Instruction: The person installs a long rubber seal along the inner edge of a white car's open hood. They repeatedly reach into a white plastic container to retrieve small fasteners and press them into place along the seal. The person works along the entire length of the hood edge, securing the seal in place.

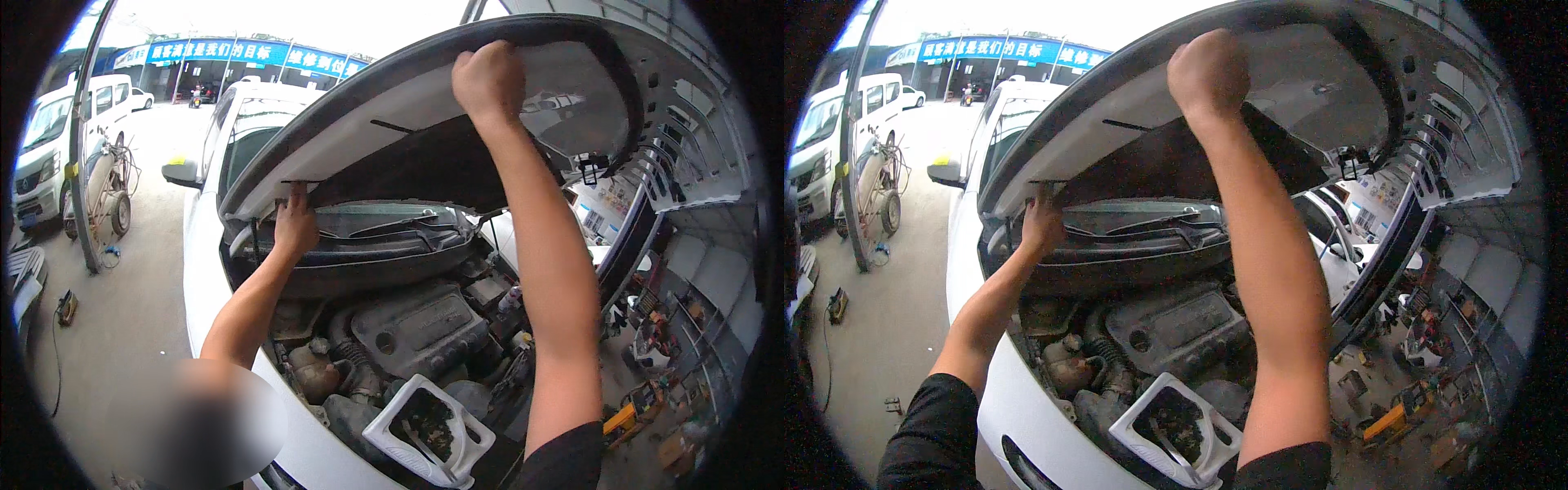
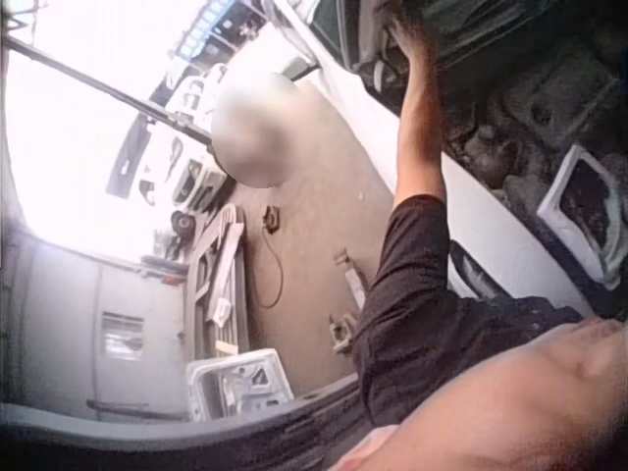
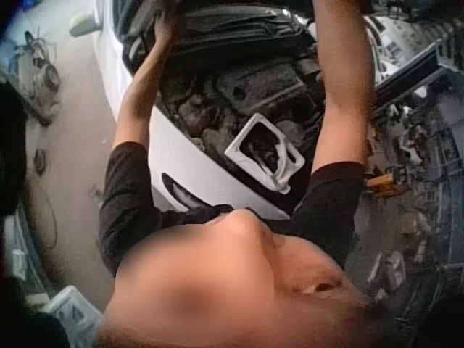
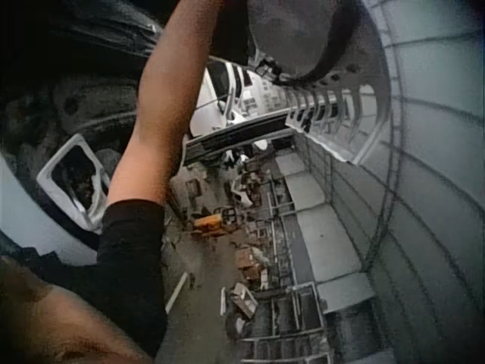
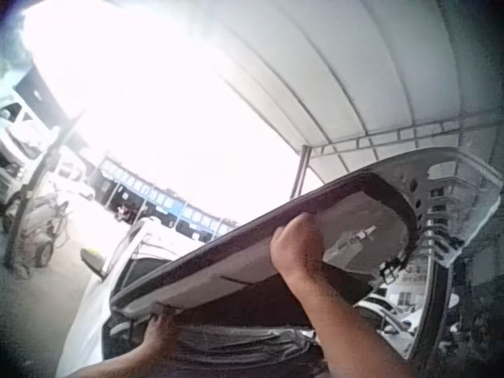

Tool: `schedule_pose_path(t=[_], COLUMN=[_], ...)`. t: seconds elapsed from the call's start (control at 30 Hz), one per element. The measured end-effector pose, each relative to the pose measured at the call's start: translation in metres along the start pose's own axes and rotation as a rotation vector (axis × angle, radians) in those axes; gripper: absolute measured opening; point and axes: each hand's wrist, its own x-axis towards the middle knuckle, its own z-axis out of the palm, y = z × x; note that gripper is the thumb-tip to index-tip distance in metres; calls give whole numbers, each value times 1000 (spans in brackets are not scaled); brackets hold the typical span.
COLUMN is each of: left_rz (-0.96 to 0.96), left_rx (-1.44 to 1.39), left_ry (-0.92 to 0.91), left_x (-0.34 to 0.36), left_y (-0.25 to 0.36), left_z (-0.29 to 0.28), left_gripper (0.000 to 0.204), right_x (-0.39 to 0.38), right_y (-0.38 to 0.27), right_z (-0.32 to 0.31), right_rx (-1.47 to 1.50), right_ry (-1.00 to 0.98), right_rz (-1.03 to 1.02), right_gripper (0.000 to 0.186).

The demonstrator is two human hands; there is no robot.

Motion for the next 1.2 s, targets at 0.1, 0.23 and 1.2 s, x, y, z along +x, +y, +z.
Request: schedule_pose_path(t=[0.1,0.23,1.2], left_rz=[11,16,44], left_rx=[-13,-3,85], left_ry=[-35,-74,-115], left_x=[0,-3,-2], left_y=[4,3,3], left_z=[-8,-12,-8], left_gripper=[32,31,26], right_x=[3,3,-1], right_y=[3,-1,5], right_z=[9,9,19], right_rx=[-49,-3,-3], right_ry=[59,33,161], right_rz=[-19,-1,40], right_gripper=[37,37,22])
